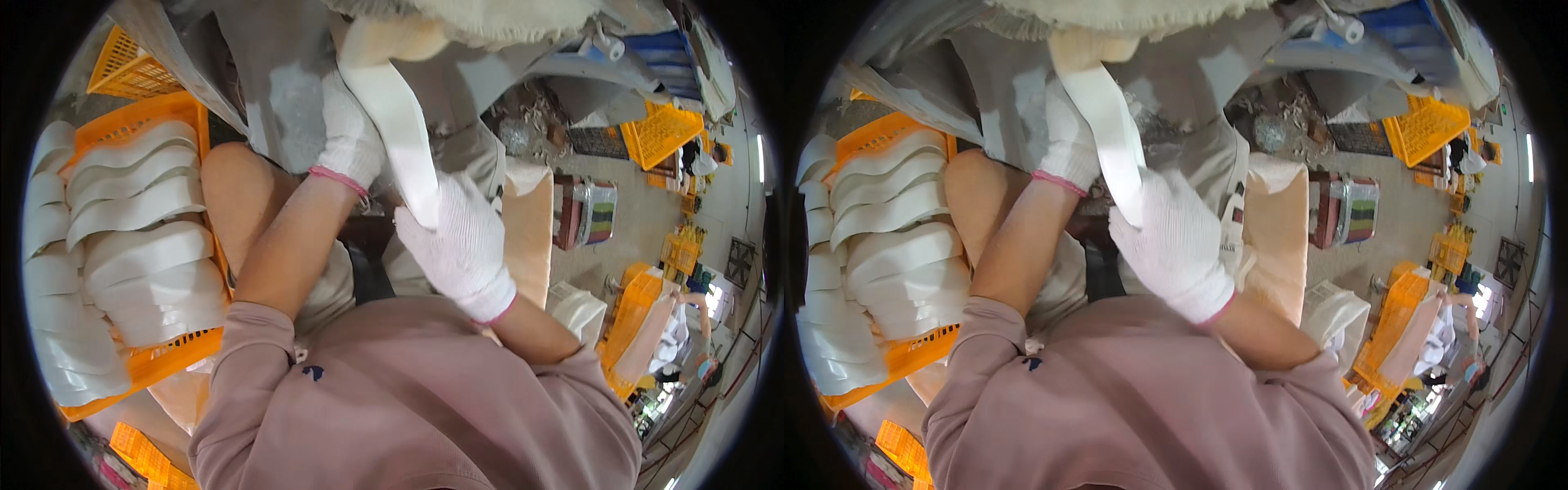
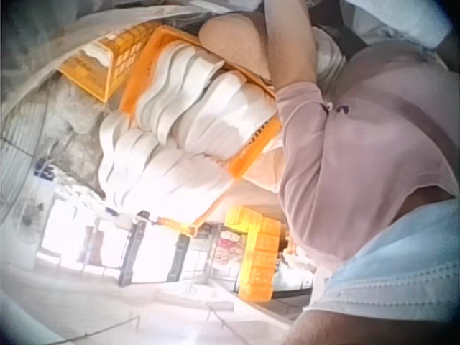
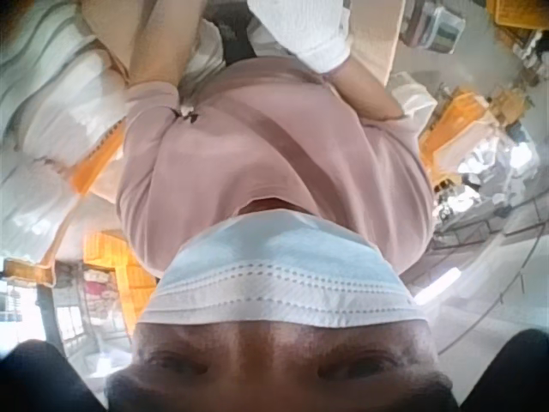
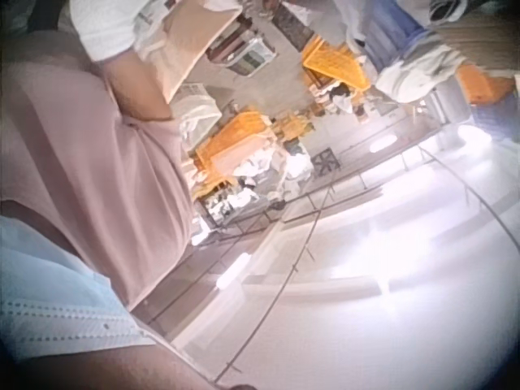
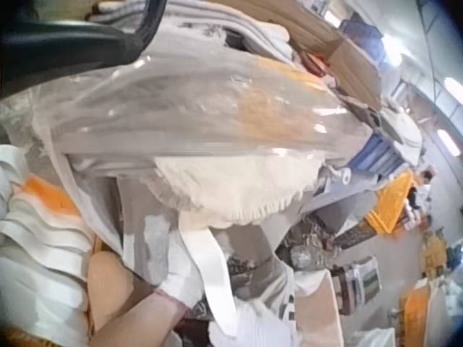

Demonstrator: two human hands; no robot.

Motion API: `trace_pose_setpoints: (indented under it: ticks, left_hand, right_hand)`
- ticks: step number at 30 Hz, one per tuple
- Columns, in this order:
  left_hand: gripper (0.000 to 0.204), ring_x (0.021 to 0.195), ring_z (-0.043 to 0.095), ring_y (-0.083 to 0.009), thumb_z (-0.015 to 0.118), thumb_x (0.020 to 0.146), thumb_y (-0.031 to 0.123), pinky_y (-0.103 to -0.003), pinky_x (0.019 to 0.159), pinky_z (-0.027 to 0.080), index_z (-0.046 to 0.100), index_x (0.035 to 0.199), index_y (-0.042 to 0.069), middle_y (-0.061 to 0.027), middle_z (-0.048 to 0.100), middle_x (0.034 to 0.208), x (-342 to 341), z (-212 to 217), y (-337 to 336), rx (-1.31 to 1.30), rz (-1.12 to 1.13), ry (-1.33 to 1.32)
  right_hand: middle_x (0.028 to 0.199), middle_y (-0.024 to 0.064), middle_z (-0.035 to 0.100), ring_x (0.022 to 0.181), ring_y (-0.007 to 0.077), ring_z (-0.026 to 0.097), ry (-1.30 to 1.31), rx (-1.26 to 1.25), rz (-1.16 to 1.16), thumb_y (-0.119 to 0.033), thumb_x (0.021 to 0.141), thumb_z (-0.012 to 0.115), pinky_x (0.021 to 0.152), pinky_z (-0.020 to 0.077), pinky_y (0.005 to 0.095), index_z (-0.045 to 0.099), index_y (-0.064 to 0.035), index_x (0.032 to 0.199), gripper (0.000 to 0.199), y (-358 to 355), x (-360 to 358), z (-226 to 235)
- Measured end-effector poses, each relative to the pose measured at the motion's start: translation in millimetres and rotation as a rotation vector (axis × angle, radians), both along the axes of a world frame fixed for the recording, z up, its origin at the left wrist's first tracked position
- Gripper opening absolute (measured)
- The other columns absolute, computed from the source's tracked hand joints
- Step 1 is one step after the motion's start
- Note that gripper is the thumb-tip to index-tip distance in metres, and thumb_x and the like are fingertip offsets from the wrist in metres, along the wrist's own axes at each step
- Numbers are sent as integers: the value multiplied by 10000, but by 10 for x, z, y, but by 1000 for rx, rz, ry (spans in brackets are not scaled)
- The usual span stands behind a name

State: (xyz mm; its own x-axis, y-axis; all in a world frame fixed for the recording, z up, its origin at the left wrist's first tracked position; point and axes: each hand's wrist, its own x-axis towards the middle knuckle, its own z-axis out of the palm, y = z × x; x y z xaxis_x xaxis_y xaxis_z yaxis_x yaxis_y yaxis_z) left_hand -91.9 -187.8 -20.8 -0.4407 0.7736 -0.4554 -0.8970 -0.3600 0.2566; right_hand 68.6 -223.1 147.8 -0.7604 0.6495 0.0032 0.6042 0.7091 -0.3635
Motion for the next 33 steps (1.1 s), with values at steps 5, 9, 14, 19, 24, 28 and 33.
trace_pose_setpoints:
  ticks: [5,9,14,19,24,28,33]
  left_hand:
    - [369,935,700,-342,457,1086,332,-481,845,596,673,1190,52,-142,718,1072,-242,-160,193,-370,232,927]
    - [451,1088,702,-355,429,1099,341,-465,960,574,591,1400,45,-156,705,1283,-268,-239,271,-190,-161,66]
    - [545,1007,695,-382,449,1046,526,-509,954,584,635,1248,55,-185,710,1110,-43,-47,174,243,-177,85]
    - [761,1296,614,-382,432,1044,685,-542,1129,493,573,1469,69,-196,629,1439,376,148,-204,210,-111,-22]
    - [574,1295,625,-299,381,1151,505,-438,1140,500,564,1439,44,-145,631,1442,341,385,-143,146,41,-15]
    - [568,1265,634,-271,363,1159,503,-412,1127,503,572,1417,42,-132,644,1408,-102,544,76,69,-55,326]
    - [607,1215,659,-263,334,1161,542,-382,1094,522,588,1400,45,-119,676,1341,169,507,-270,16,-38,164]
  right_hand:
    - [882,136,686,778,374,701,25,197,174,-215,826,754,686,571,489,721,-105,898,136,342,-380,-231]
    - [786,143,672,732,373,694,-35,14,140,-202,829,702,639,562,487,683,-99,875,114,424,-416,-167]
    - [775,136,674,746,364,708,-120,184,173,-236,823,724,672,570,463,714,-87,935,187,363,-270,74]
    - [1029,151,783,824,222,769,188,-492,-91,-174,941,729,723,608,364,674,-9,1320,416,94,797,-79]
    - [1141,130,763,1023,214,739,719,-1252,-488,-48,992,670,845,601,363,669,40,1314,333,143,1185,-547]
    - [1172,152,761,1094,328,715,330,13,246,-13,944,670,963,568,452,733,-15,1218,281,524,347,-489]
    - [1116,91,766,996,221,735,289,89,429,-32,947,706,903,585,377,733,5,1158,216,217,479,-325]
